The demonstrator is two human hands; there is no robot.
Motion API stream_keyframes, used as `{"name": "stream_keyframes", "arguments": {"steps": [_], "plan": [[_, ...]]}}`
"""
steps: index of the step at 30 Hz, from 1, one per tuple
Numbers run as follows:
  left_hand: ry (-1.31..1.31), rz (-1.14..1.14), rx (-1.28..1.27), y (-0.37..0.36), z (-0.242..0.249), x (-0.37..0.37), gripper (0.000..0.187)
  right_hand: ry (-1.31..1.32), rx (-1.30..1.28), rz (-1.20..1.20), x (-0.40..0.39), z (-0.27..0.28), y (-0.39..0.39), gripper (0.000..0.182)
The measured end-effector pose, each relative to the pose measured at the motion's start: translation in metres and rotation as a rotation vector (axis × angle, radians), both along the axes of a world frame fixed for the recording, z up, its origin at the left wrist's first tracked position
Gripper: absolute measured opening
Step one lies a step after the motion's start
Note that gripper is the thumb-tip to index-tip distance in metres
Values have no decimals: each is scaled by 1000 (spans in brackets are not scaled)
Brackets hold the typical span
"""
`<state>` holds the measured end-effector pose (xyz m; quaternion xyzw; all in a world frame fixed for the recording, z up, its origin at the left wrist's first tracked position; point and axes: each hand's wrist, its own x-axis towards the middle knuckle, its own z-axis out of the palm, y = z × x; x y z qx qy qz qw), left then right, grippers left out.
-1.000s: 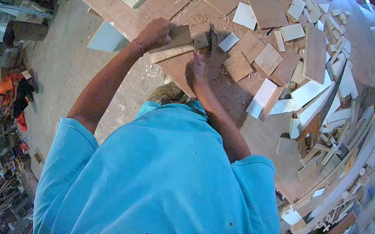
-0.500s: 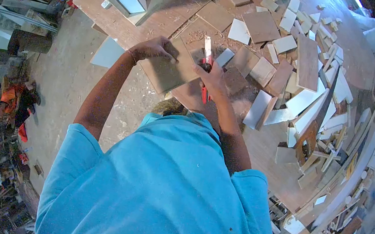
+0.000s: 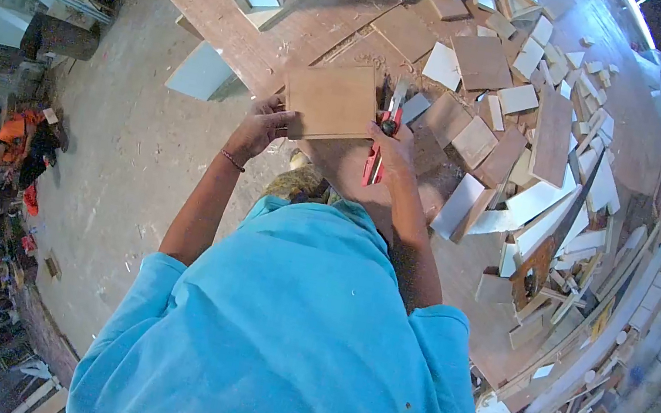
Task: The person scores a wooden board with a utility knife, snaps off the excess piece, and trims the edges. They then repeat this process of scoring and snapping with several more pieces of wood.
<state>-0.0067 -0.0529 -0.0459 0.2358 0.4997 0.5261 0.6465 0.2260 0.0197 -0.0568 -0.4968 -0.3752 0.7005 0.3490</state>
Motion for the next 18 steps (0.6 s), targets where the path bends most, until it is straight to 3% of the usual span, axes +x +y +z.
{"name": "stream_keyframes", "arguments": {"steps": [6,13,18], "plan": [[-98,114,-13,-6,-4,3,27,93,-158,-112,7,14,10,23],[-130,168,-19,-6,0,5,29,65,40,-37,8,1,12,27],[-95,156,-43,-8,-3,-2,29,59,-45,9,6,4,6,29]]}}
